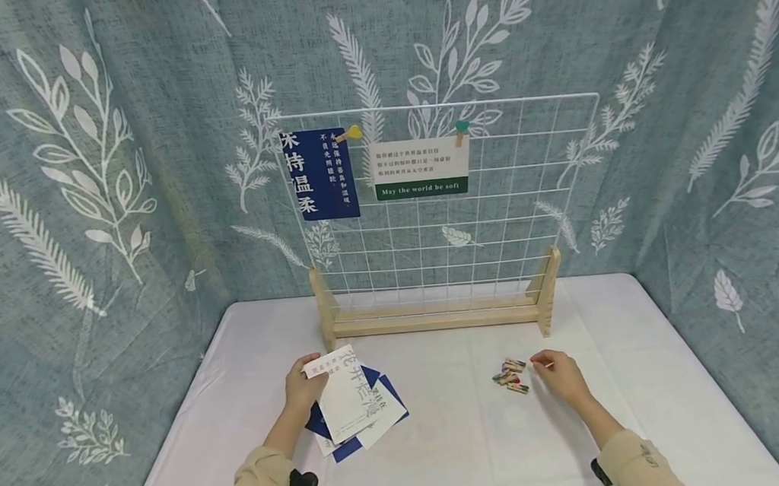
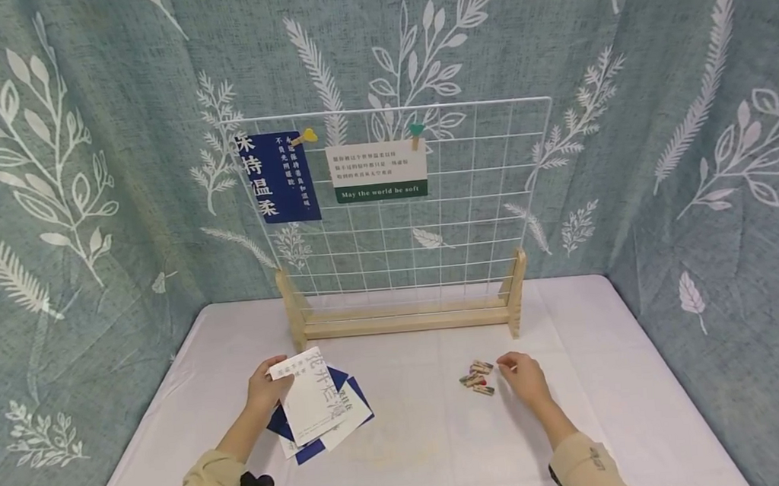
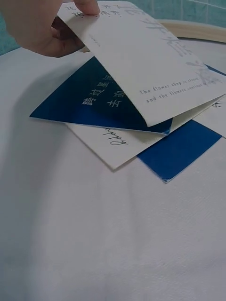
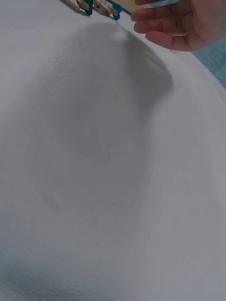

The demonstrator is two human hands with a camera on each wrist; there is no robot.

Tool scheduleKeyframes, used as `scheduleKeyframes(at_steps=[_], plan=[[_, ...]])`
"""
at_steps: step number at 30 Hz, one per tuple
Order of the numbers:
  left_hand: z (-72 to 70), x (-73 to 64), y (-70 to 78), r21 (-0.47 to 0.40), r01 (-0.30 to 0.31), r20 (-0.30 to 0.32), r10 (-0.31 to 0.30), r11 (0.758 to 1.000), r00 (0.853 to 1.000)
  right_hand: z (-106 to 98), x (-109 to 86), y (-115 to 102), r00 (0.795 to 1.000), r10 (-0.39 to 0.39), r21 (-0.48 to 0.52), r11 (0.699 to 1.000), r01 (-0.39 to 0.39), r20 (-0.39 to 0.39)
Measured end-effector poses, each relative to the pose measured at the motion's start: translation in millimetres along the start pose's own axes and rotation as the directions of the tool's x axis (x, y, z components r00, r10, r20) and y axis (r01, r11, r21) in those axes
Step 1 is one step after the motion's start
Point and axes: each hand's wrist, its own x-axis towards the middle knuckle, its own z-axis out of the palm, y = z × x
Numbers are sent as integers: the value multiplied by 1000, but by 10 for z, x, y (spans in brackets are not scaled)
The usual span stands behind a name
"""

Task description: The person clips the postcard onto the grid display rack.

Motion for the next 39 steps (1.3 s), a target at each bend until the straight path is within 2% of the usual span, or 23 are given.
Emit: scheduleKeyframes(at_steps=[3, 6, 8, 10, 13, 15, 17, 20, 23, 27, 30, 33, 37, 38, 39], plan=[[37, -22, 35, -3, -23, -39, 23, 1000, 999, -12, 11, -1, 1000, 15, -2, 1000, -15, -18], [85, -47, 63, 101, -91, -88, 100, 991, 991, -37, 27, -13, 999, 35, -7, 999, -35, -29], [115, -60, 77, 195, -148, -93, 168, 970, 981, -59, 40, -23, 998, 55, -15, 998, -56, -37], [145, -71, 86, 283, -198, -83, 230, 938, 970, -81, 54, -34, 996, 75, -21, 997, -76, -40], [178, -89, 101, 331, -247, -54, 280, 911, 958, -108, 70, -39, 992, 122, -10, 992, -123, -42], [195, -100, 103, 345, -263, -46, 297, 901, 954, -123, 74, -41, 987, 155, 2, 988, -155, -38], [206, -111, 103, 330, -257, -43, 287, 908, 957, -129, 75, -36, 980, 196, 17, 981, -195, -22], [216, -134, 102, 278, -225, -40, 246, 934, 969, -117, 73, -21, 969, 248, 41, 968, -248, 0], [222, -158, 112, 201, -178, -36, 189, 963, 981, -84, 76, -12, 957, 291, 98, 952, -291, 17], [240, -186, 133, 59, -114, 1, 114, 992, 993, -31, 87, -29, 948, 317, 162, 935, -316, 18], [260, -223, 162, -3, -45, 48, 45, 999, 998, 10, 97, -40, 943, 332, 167, 929, -331, 28], [289, -266, 200, -5, -2, 91, 2, 1000, 996, 36, 98, -68, 931, 361, 169, 916, -364, 49], [338, -311, 236, 2, -6, 140, 6, 1000, 990, 105, 145, 17, 917, 393, 188, 898, -398, 63], [350, -319, 239, 10, -14, 150, 12, 1000, 989, 154, 175, 118, 927, 370, 210, 904, -373, 55], [361, -328, 246, 10, -21, 159, 19, 1000, 987, 170, 195, 149, 926, 374, 211, 902, -377, 56]])
